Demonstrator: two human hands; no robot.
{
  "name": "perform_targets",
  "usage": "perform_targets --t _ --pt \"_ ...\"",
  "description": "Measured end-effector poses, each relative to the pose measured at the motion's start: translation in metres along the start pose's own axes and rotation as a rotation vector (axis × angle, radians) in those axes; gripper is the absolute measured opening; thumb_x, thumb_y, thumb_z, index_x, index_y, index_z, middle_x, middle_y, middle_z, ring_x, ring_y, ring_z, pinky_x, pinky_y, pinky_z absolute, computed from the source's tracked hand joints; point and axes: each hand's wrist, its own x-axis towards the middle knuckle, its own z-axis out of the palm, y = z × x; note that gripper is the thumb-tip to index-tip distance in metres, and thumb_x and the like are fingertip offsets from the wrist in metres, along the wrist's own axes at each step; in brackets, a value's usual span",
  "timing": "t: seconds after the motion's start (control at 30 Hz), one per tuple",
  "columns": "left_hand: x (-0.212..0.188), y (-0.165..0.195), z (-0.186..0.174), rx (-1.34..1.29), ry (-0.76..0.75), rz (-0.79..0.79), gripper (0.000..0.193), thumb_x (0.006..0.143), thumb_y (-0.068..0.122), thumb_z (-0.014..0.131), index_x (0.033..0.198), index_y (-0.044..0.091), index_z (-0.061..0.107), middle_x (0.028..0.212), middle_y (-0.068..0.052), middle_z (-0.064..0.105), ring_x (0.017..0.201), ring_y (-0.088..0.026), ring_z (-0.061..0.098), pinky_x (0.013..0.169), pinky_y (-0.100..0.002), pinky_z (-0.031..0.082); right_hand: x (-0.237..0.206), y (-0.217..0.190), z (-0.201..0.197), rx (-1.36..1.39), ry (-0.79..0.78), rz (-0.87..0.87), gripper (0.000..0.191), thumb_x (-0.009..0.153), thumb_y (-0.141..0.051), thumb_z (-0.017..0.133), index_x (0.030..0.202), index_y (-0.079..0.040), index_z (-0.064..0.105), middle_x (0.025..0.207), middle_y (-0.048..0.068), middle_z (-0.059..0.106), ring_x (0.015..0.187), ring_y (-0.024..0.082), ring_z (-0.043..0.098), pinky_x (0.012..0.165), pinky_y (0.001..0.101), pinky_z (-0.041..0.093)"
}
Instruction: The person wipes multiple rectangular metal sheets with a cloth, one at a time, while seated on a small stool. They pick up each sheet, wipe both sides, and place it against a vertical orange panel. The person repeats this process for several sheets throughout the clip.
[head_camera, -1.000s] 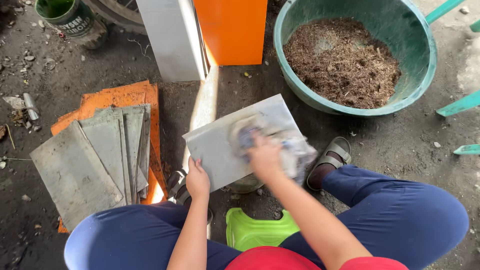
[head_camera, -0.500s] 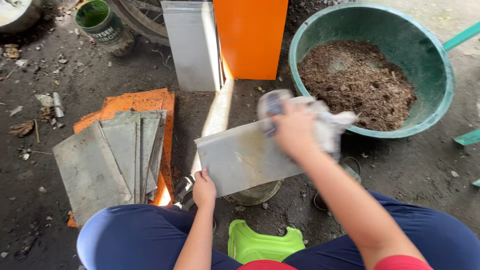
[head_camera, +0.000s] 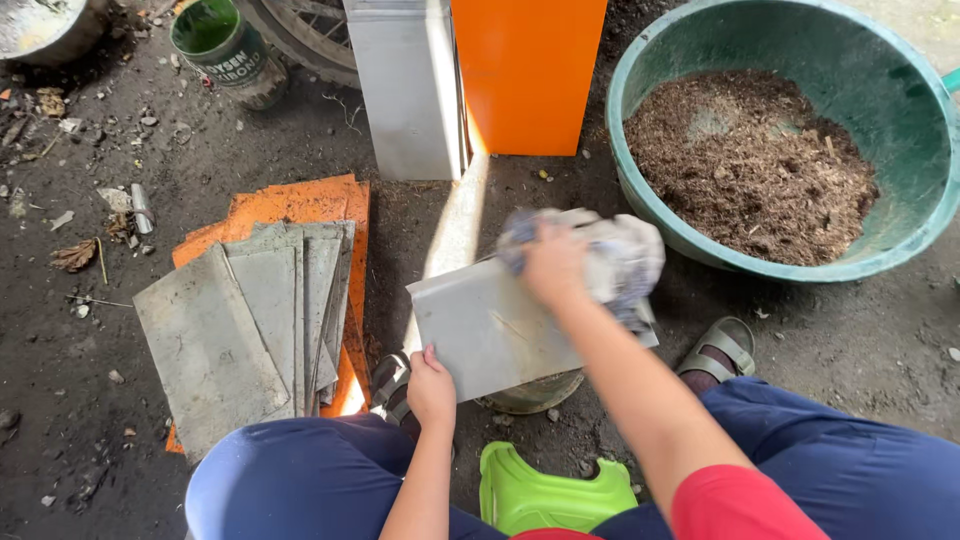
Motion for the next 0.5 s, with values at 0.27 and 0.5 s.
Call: perform_targets --t 0.27,0.5 --pt "0.047 0.015 -0.009 -0.364 -0.032 -0.036 0.042 0.104 0.042 0.05 0.12 0.005 0.064 0.107 -0.019 0.073 0.098 -0.034 0.069 0.086 -0.047 0.052 -0.046 0.234 -0.045 0.166 -0.076 0.545 0.05 0.078 -0.025 0.073 0.126 -0.039 0.074 0.141 0.012 0.052 0.128 0.041 0.052 0.104 0.0613 0.043" --pt "0.117 0.078 -0.025 -0.901 -0.324 -0.122 0.034 0.099 0.021 0.065 0.122 -0.004 0.067 0.11 -0.011 0.074 0.098 -0.017 0.066 0.089 -0.033 0.051 -0.078 0.234 -0.115 0.952 0.153 0.23 0.051 0.077 -0.008 0.067 0.125 -0.022 0.074 0.137 0.01 0.059 0.126 0.025 0.06 0.108 0.0356 0.045"
